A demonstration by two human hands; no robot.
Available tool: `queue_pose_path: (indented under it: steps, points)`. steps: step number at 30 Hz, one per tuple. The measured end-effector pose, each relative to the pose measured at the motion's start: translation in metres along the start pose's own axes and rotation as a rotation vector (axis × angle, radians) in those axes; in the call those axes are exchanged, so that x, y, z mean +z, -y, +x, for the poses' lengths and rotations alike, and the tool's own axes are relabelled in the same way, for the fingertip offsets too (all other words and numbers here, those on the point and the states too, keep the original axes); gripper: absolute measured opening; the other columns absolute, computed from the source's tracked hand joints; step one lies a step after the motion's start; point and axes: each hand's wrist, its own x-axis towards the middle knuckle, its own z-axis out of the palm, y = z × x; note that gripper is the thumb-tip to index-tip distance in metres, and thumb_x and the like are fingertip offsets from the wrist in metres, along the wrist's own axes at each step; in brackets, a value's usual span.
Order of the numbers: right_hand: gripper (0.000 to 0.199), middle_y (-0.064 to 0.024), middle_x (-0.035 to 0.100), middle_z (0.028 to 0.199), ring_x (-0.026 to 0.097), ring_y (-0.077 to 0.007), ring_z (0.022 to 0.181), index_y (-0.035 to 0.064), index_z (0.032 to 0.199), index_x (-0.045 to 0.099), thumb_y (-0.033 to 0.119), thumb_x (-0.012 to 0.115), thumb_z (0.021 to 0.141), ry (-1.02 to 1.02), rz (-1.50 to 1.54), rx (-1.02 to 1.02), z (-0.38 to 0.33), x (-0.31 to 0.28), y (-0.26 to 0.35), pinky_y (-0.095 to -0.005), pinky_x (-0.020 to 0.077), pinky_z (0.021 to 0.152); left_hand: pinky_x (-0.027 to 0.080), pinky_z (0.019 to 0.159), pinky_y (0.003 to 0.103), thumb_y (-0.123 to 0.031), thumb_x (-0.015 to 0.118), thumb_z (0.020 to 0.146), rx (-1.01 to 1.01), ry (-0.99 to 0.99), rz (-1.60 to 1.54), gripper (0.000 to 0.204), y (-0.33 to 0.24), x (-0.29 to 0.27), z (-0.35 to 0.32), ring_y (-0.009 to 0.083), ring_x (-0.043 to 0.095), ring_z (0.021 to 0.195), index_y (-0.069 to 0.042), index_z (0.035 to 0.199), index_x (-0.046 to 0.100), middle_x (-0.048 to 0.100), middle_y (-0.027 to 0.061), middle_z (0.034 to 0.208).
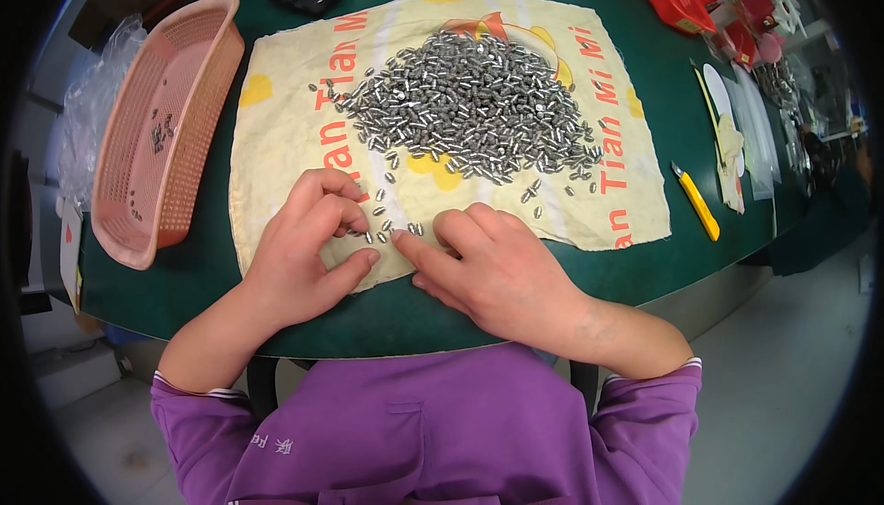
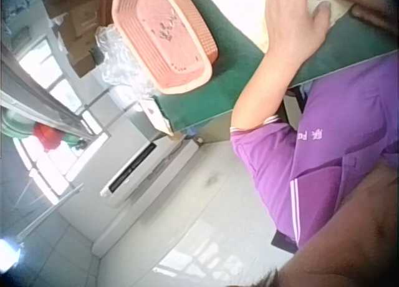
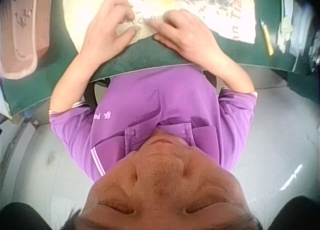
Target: Sorting and inserting small metal components into a strip or holder.
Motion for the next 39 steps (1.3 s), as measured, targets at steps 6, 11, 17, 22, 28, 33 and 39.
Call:
queue_pose_path:
  steps: [6, 11, 17, 22, 28, 33, 39]
  points:
    - [0.049, -0.0066, 0.051, 0.097, 0.054, -0.0244, 0.086, 0.0122, 0.135, 0.065, 0.023, 0.075, 0.089, -0.025, 0.053, 0.017, -0.005, -0.002, -0.002, -0.0365, 0.0473, 0.074, 0.055, 0.073, 0.037, -0.007, 0.087, 0.072, 0.064, -0.045, 0.034, 0.036, 0.002, 0.006, 0.003, 0.0245, 0.069, 0.088, -0.003, 0.099, 0.062, 0.055, 0.0124, 0.114]
    - [0.048, -0.0081, 0.056, 0.098, 0.058, -0.0266, 0.088, 0.0123, 0.133, 0.066, 0.019, 0.077, 0.087, -0.166, 0.048, 0.119, -0.024, -0.021, -0.007, -0.0383, 0.0496, 0.075, 0.058, 0.085, 0.037, -0.004, 0.087, 0.074, -0.020, 0.011, 0.075, 0.038, -0.008, 0.002, 0.001, 0.0265, 0.064, 0.105, -0.002, 0.104, 0.064, 0.049, 0.0166, 0.128]
    - [0.048, -0.0086, 0.060, 0.098, 0.060, -0.0267, 0.090, 0.0113, 0.130, 0.069, 0.014, 0.080, 0.083, -0.356, -0.019, 0.303, -0.071, -0.025, -0.023, -0.0367, 0.0503, 0.076, 0.056, 0.088, 0.039, -0.004, 0.086, 0.074, 0.021, 0.037, 0.241, 0.033, -0.025, 0.000, 0.005, 0.0273, 0.065, 0.102, -0.001, 0.099, 0.064, 0.049, 0.0169, 0.130]
    - [0.040, -0.0071, 0.061, 0.095, 0.060, -0.0248, 0.087, 0.0096, 0.122, 0.073, 0.011, 0.079, 0.082, -0.432, 0.034, 0.360, -0.085, -0.021, -0.022, -0.0361, 0.0497, 0.075, 0.052, 0.083, 0.041, -0.005, 0.084, 0.073, -0.055, -0.109, 0.371, 0.030, -0.030, -0.004, -0.017, 0.0297, 0.064, 0.098, -0.003, 0.096, 0.064, 0.055, 0.0166, 0.122]
    - [0.034, -0.0063, 0.063, 0.097, 0.061, -0.0259, 0.089, 0.0089, 0.117, 0.074, 0.011, 0.078, 0.083, -0.405, 0.118, 0.220, -0.061, -0.013, -0.007, -0.0379, 0.0507, 0.076, 0.052, 0.090, 0.038, 0.000, 0.082, 0.073, -0.046, -0.196, 0.401, 0.029, -0.039, 0.020, -0.021, 0.0324, 0.058, 0.112, -0.005, 0.098, 0.069, 0.055, 0.0160, 0.131]
    - [0.032, -0.0058, 0.064, 0.098, 0.062, -0.0254, 0.089, 0.0089, 0.116, 0.074, 0.010, 0.077, 0.084, -0.410, 0.145, 0.226, -0.065, -0.001, -0.011, -0.0380, 0.0505, 0.077, 0.050, 0.096, 0.044, -0.002, 0.081, 0.075, -0.021, -0.183, 0.445, 0.025, -0.042, 0.026, -0.001, 0.0361, 0.056, 0.119, -0.005, 0.096, 0.069, 0.053, 0.0190, 0.134]
    - [0.032, -0.0059, 0.064, 0.099, 0.062, -0.0252, 0.090, 0.0089, 0.116, 0.074, 0.009, 0.076, 0.084, -0.405, 0.197, 0.189, -0.072, 0.004, -0.014, -0.0386, 0.0508, 0.077, 0.046, 0.102, 0.049, -0.004, 0.081, 0.074, -0.001, -0.100, 0.538, 0.023, -0.045, 0.025, 0.010, 0.0396, 0.054, 0.123, -0.005, 0.093, 0.067, 0.053, 0.0208, 0.138]
